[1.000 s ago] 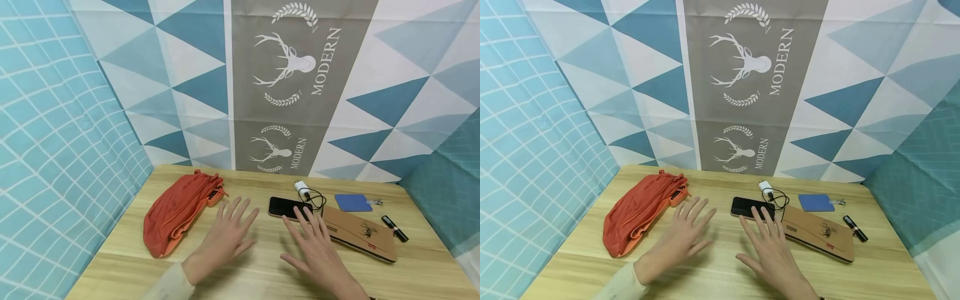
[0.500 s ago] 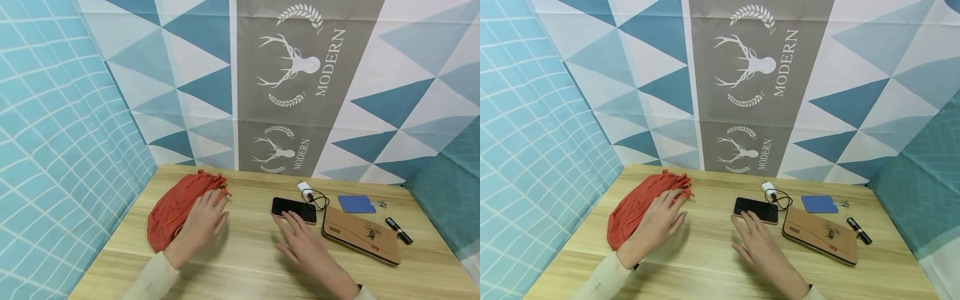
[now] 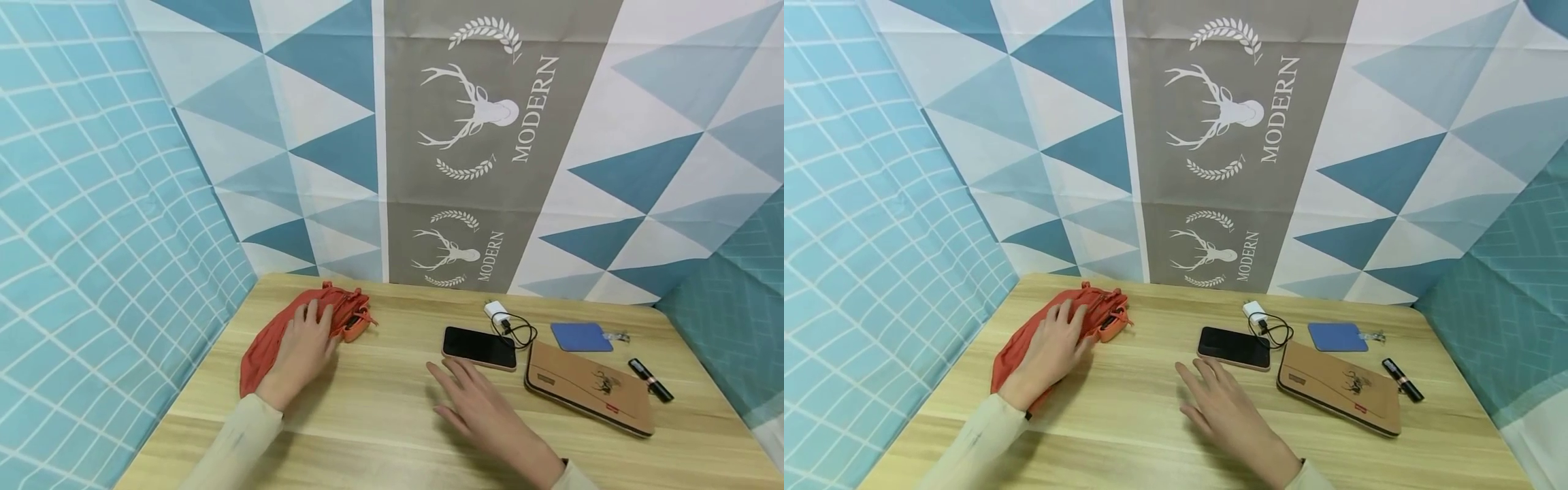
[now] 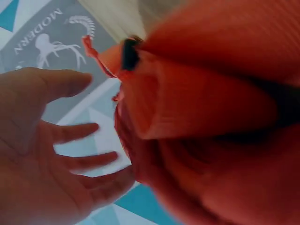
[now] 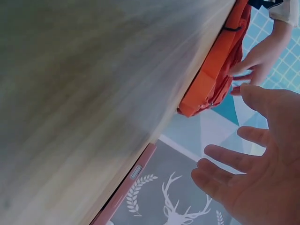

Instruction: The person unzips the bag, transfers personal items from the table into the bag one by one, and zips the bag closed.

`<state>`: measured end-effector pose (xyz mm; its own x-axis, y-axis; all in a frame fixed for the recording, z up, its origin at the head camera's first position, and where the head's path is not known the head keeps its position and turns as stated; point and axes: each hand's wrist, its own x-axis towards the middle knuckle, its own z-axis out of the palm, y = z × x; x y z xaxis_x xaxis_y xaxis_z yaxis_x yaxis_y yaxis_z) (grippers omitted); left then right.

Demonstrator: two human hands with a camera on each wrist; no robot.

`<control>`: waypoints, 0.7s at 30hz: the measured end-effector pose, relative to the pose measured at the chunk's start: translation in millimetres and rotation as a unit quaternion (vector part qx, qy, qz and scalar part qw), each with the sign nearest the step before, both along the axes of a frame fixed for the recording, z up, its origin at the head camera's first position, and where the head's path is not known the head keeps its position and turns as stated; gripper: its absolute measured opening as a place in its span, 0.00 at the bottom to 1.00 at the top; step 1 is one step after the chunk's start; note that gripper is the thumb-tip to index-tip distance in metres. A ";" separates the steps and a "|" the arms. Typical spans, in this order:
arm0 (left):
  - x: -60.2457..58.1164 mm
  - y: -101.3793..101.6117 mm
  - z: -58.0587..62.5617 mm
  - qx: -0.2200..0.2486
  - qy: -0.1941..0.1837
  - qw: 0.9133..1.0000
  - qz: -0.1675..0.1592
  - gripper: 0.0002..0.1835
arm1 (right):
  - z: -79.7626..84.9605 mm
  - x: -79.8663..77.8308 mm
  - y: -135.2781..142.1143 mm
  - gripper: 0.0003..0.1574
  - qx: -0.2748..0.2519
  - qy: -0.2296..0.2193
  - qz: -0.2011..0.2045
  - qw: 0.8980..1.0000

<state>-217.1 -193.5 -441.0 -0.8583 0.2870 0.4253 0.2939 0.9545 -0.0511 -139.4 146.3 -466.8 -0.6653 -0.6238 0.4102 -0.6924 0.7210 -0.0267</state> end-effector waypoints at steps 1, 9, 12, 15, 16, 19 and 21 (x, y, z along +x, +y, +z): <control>-1.1 -1.0 -2.0 -0.003 -0.001 1.000 0.011 0.36 | -0.1 -0.4 -1.3 0.43 0.003 -0.005 0.000 1.000; -9.2 -3.0 -9.8 -0.018 0.003 0.999 0.037 0.37 | 10.4 -11.2 -25.9 0.41 0.027 -0.040 0.013 0.999; -11.2 -3.8 -12.5 -0.014 0.007 1.000 0.024 0.34 | 17.7 -20.2 -38.8 0.41 0.033 -0.039 0.026 0.998; -11.8 -3.5 -15.2 -0.014 0.007 1.000 0.012 0.34 | 24.1 -32.2 -50.6 0.42 0.037 -0.040 0.030 0.998; -11.6 -3.3 -16.0 -0.016 0.005 1.000 0.007 0.34 | 26.0 -36.8 -54.2 0.42 0.036 -0.042 0.030 0.998; -9.6 -1.6 -17.2 -0.024 -0.008 1.000 -0.005 0.37 | 30.5 -51.4 -64.2 0.42 0.034 -0.052 0.026 0.998; -8.7 -0.5 -17.8 -0.027 -0.018 0.999 -0.011 0.38 | 31.9 -62.1 -70.9 0.41 0.031 -0.058 0.027 0.997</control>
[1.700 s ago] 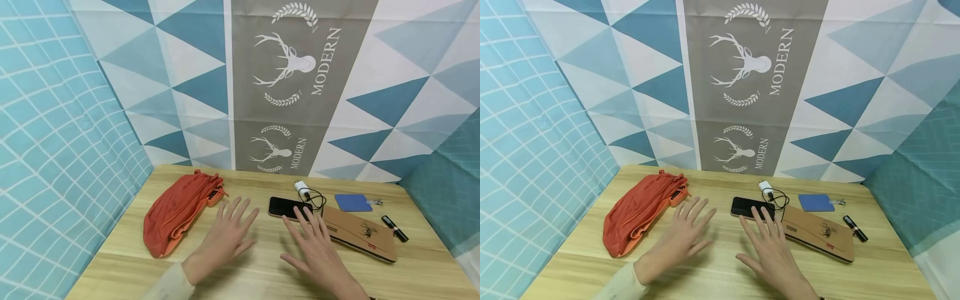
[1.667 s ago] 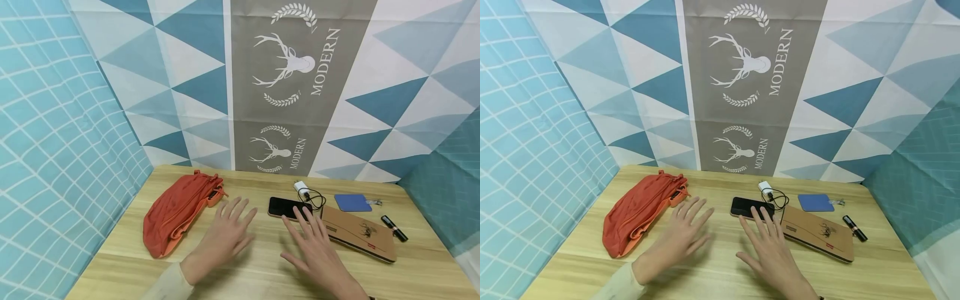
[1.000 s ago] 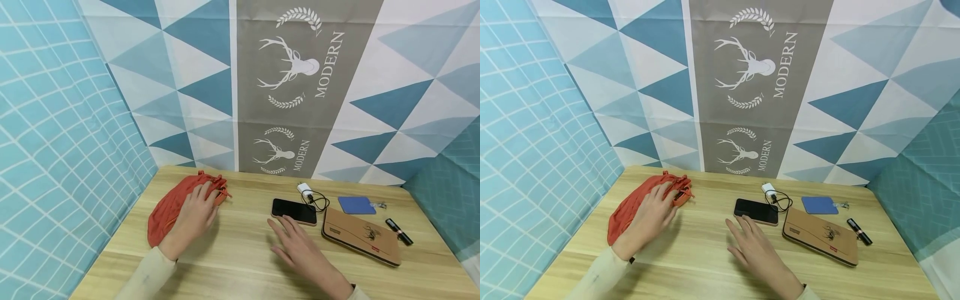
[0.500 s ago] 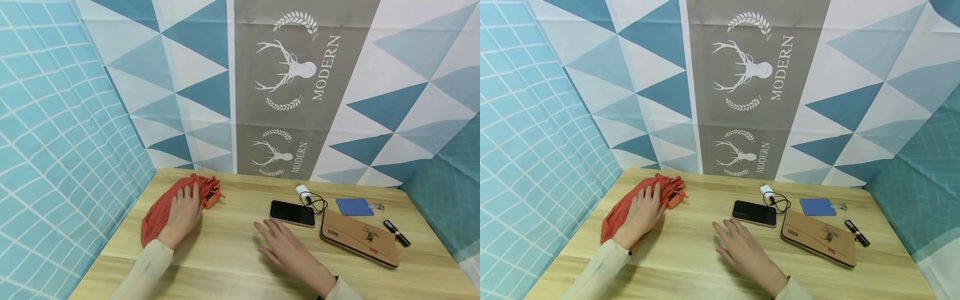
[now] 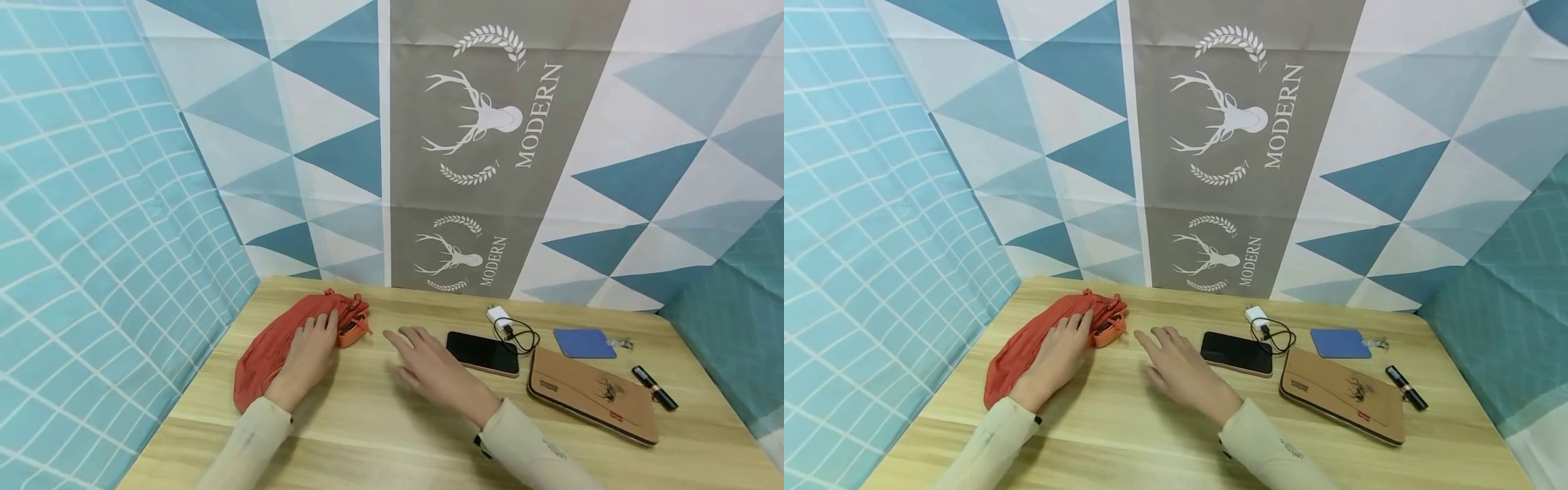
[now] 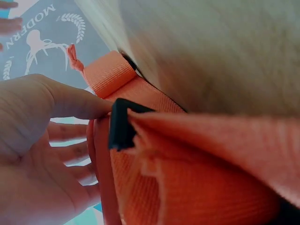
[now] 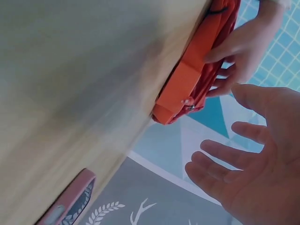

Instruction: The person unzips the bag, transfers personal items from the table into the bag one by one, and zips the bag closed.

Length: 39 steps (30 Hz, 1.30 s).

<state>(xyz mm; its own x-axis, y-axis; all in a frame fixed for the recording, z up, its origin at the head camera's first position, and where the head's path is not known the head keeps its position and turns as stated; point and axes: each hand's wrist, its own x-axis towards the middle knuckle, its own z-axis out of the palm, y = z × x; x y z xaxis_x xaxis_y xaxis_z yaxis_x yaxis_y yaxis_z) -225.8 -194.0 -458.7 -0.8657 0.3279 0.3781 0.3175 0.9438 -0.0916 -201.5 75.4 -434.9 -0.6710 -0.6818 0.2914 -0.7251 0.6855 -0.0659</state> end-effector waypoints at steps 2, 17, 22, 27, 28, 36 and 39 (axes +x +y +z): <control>1.3 1.4 -0.5 0.000 -0.007 1.000 -0.005 0.40 | -0.2 -11.4 -7.3 0.40 0.000 -0.007 0.000 1.000; 2.3 24.6 -11.5 0.002 -0.039 0.996 -0.075 0.34 | -17.4 -81.0 -49.4 0.38 -0.011 -0.076 0.026 0.997; 4.7 29.7 -13.8 -0.011 -0.079 0.994 -0.069 0.30 | -24.8 -90.1 -46.0 0.29 -0.047 -0.131 0.026 0.990; 10.5 30.5 -12.4 -0.009 -0.096 0.992 -0.075 0.28 | -22.2 -92.4 -40.9 0.18 -0.072 -0.144 0.017 0.987; 11.8 30.6 -12.4 -0.007 -0.099 0.992 -0.080 0.27 | -21.6 -92.1 -39.8 0.17 -0.071 -0.143 0.015 0.987; 19.1 30.9 -7.7 0.026 -0.128 0.988 -0.080 0.29 | -19.0 -82.1 -32.4 0.07 -0.056 -0.157 0.029 0.986; 20.9 30.3 -4.8 0.046 -0.171 0.982 -0.069 0.37 | -20.1 -75.3 -29.2 0.11 -0.066 -0.181 0.022 0.981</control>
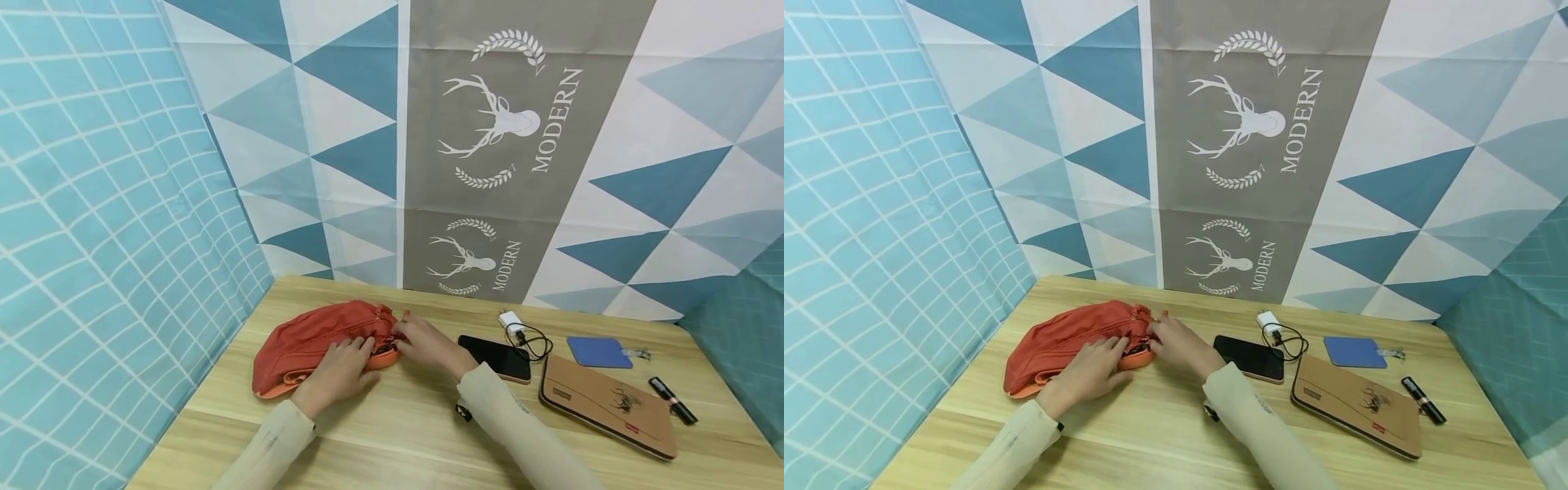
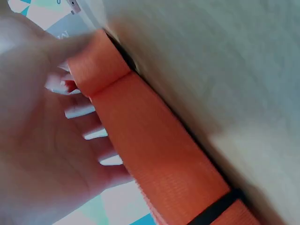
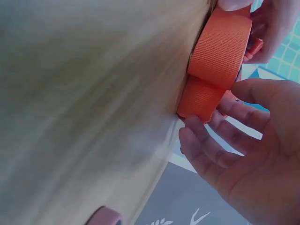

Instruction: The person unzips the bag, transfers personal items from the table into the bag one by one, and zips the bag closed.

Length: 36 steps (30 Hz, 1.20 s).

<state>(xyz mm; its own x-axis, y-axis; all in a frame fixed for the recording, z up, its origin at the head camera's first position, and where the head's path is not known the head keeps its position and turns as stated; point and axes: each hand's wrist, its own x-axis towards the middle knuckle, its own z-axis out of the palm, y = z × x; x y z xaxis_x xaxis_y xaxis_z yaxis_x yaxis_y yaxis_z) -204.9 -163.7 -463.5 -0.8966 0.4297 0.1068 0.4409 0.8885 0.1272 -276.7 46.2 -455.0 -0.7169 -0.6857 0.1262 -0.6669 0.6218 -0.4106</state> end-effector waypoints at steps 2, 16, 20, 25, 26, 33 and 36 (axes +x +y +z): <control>1.2 1.5 2.5 0.008 -0.031 0.999 0.006 0.41 | -1.5 3.8 4.0 0.12 -0.010 -0.008 0.000 1.000; 9.6 21.8 14.7 -0.027 0.024 0.997 -0.071 0.20 | -5.1 48.9 35.7 0.14 0.002 0.017 -0.007 1.000; 12.3 29.3 17.8 -0.025 0.016 0.995 -0.093 0.12 | -5.9 61.2 42.5 0.11 0.010 0.033 0.003 0.999; 21.2 39.7 24.2 -0.023 -0.025 0.994 -0.105 0.08 | -5.3 77.1 52.0 0.05 0.010 0.033 0.009 0.999; 24.2 42.0 25.8 -0.026 -0.033 0.994 -0.105 0.08 | -5.1 80.8 54.0 0.05 0.011 0.028 0.009 1.000; 48.6 62.3 34.1 -0.055 -0.046 0.988 -0.140 0.06 | -3.0 112.7 71.3 0.07 0.029 -0.003 -0.001 1.000; 55.7 70.1 32.2 -0.066 -0.033 0.984 -0.163 0.06 | -2.9 123.9 79.9 0.07 0.036 -0.007 -0.004 0.999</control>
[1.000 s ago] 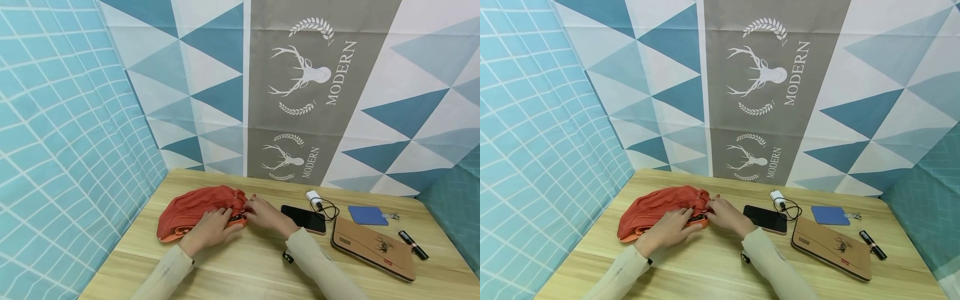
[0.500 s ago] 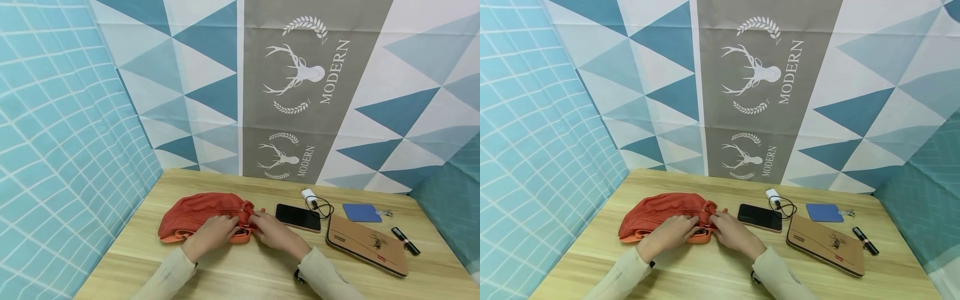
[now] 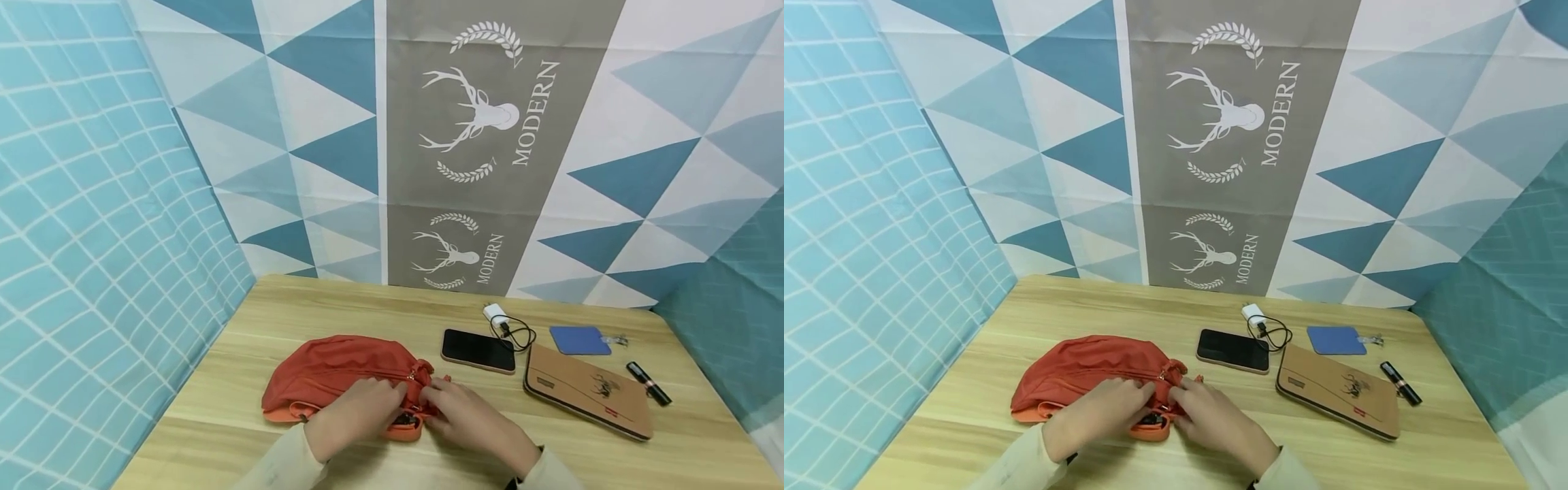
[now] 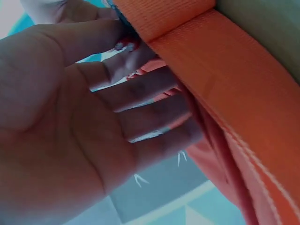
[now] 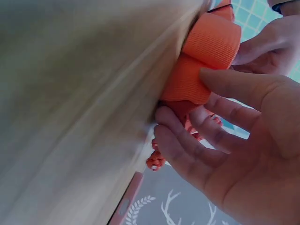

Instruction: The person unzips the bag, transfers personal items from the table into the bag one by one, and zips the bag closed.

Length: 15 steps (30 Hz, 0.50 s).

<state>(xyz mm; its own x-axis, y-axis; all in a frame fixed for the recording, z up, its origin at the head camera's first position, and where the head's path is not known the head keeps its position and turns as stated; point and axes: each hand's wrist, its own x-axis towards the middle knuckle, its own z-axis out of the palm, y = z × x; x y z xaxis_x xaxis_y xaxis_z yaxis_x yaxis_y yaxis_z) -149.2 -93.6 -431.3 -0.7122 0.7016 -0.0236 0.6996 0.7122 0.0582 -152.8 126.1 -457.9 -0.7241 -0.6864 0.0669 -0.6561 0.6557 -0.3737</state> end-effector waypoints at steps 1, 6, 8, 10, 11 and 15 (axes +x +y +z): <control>2.2 2.1 -0.8 -0.002 0.005 1.000 -0.007 0.06 | 0.0 3.4 2.5 0.07 0.002 0.001 0.000 1.000; 10.1 11.5 -4.2 -0.013 0.020 0.999 -0.038 0.11 | -1.8 18.6 15.8 0.07 -0.002 -0.005 -0.011 1.000; 12.7 15.1 -4.1 -0.022 0.022 0.998 -0.048 0.12 | -2.3 24.4 20.1 0.09 0.000 -0.014 -0.019 1.000; 15.0 18.5 -3.1 -0.031 0.031 0.997 -0.061 0.11 | -2.5 29.9 23.3 0.11 0.006 -0.025 -0.028 0.999; 15.9 19.8 -2.7 -0.035 0.037 0.996 -0.068 0.10 | -2.3 32.7 24.2 0.13 0.012 -0.029 -0.033 0.999; 19.0 23.6 -2.4 -0.035 0.086 0.991 -0.095 0.09 | -1.6 43.7 27.7 0.14 0.041 -0.006 -0.053 0.998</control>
<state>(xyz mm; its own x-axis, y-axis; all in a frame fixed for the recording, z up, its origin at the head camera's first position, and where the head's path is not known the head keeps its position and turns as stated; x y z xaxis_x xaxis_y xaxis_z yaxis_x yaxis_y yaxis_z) -130.2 -70.0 -433.7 -0.5655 0.8241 0.0335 0.8164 0.5651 -0.1192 -109.2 153.8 -459.6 -0.7936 -0.6084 0.0045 -0.5770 0.7503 -0.3228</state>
